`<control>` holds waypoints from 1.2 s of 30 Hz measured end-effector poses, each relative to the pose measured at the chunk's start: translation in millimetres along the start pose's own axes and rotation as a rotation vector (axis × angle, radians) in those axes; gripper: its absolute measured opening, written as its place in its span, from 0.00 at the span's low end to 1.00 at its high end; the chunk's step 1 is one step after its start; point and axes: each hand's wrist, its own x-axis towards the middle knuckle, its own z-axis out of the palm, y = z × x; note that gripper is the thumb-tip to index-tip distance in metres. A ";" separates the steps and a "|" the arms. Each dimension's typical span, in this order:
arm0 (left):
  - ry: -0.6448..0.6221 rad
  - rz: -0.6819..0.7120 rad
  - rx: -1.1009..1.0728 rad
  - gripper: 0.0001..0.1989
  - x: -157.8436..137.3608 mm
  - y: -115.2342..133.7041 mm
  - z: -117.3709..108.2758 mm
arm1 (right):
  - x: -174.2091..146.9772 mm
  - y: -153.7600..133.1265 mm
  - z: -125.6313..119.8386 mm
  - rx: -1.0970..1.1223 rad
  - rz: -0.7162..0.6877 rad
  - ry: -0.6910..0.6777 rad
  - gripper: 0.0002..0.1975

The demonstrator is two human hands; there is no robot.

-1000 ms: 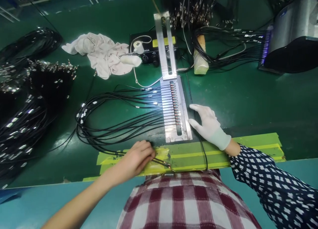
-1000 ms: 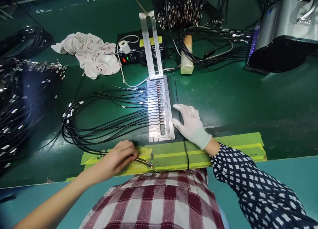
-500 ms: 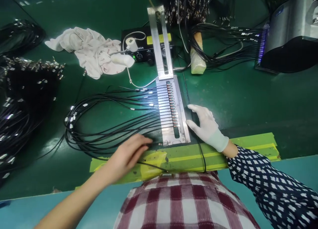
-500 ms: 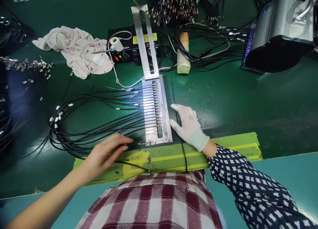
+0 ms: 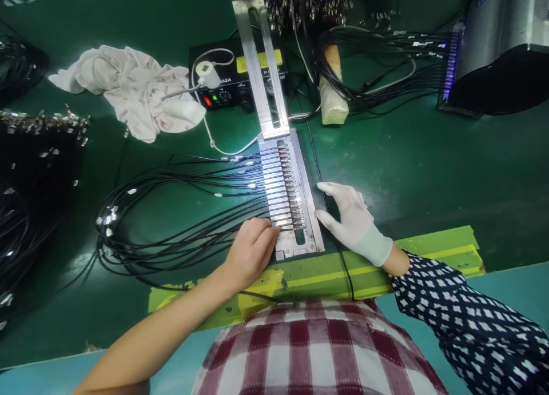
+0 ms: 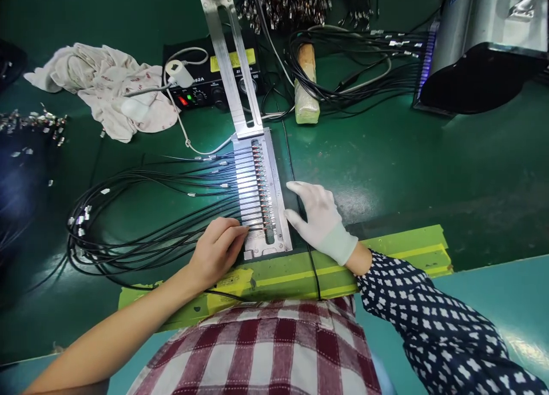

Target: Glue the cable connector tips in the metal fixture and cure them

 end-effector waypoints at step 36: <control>-0.605 -0.129 -0.280 0.05 -45.6 30.6 -64.6 | 1.7 0.7 0.5 -0.045 -0.038 -0.012 0.20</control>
